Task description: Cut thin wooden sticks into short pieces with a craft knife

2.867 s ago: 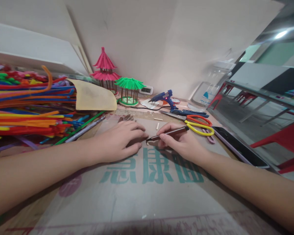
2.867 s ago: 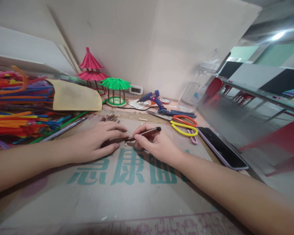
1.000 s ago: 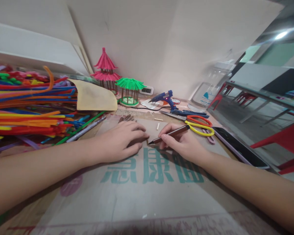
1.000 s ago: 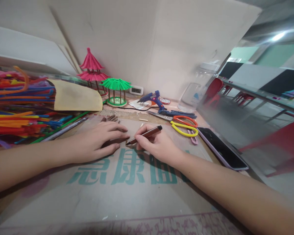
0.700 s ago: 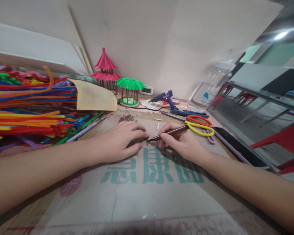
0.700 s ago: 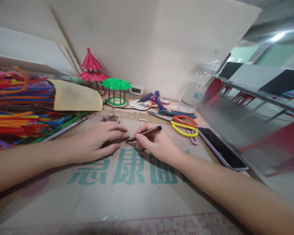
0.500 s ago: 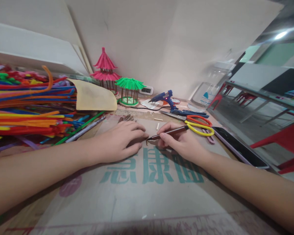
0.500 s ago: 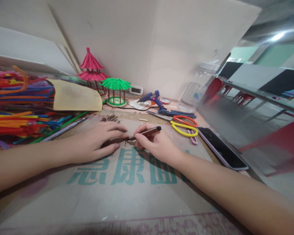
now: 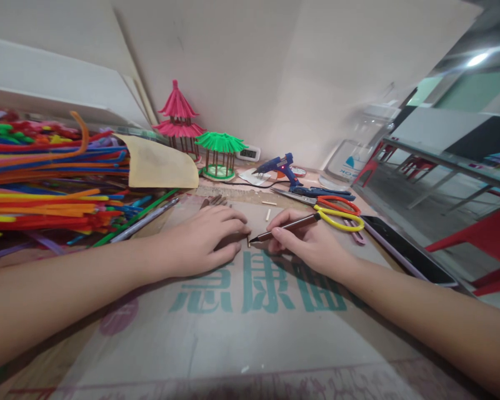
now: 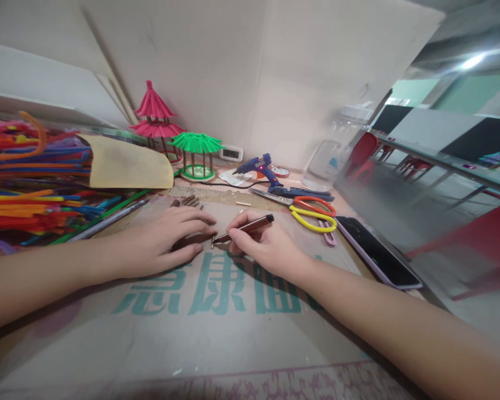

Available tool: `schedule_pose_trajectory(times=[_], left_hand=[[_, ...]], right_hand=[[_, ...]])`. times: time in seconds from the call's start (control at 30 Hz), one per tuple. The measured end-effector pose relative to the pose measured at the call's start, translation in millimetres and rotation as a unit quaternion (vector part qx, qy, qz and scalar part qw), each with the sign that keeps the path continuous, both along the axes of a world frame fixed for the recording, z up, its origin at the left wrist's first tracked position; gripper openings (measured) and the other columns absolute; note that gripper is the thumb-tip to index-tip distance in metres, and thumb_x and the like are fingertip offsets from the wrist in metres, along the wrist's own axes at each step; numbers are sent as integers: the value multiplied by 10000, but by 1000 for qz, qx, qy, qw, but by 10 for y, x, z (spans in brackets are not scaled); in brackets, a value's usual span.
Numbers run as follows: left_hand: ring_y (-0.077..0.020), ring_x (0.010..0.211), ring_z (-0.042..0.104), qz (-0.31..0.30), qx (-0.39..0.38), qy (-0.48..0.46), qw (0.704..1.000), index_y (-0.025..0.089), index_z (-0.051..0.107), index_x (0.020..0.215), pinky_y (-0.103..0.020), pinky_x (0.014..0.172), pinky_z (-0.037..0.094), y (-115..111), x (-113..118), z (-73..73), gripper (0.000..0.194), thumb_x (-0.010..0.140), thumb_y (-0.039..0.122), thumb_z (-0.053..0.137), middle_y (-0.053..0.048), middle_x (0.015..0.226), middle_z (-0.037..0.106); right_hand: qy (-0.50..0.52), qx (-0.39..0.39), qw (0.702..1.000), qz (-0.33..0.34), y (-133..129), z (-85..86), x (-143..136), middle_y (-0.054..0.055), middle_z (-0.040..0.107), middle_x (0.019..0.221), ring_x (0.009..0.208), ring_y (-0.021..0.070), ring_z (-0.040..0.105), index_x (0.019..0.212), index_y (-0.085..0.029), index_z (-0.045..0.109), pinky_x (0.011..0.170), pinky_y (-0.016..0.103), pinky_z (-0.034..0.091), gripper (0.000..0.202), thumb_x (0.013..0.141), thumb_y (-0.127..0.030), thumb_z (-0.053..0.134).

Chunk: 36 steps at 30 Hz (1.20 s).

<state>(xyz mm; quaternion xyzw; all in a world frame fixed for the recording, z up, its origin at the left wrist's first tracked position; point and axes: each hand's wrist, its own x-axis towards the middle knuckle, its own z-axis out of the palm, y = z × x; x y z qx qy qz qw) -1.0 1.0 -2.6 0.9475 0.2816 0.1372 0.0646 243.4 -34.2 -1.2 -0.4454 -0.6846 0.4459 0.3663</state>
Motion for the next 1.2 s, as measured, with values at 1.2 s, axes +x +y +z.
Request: schedule_pose_trajectory(times=[1.2], left_hand=[[-261,1234,571,3,3,0,1000,196,660,1237,-424,1091,395,-3,-4,-6,312,995,294,489,-90,1310,643]], right_hand=[[6,10,1000,16,-3,-8,7,9,677,704,643,145,682,883,-196,584,619,264,566,178,904,-357,659]])
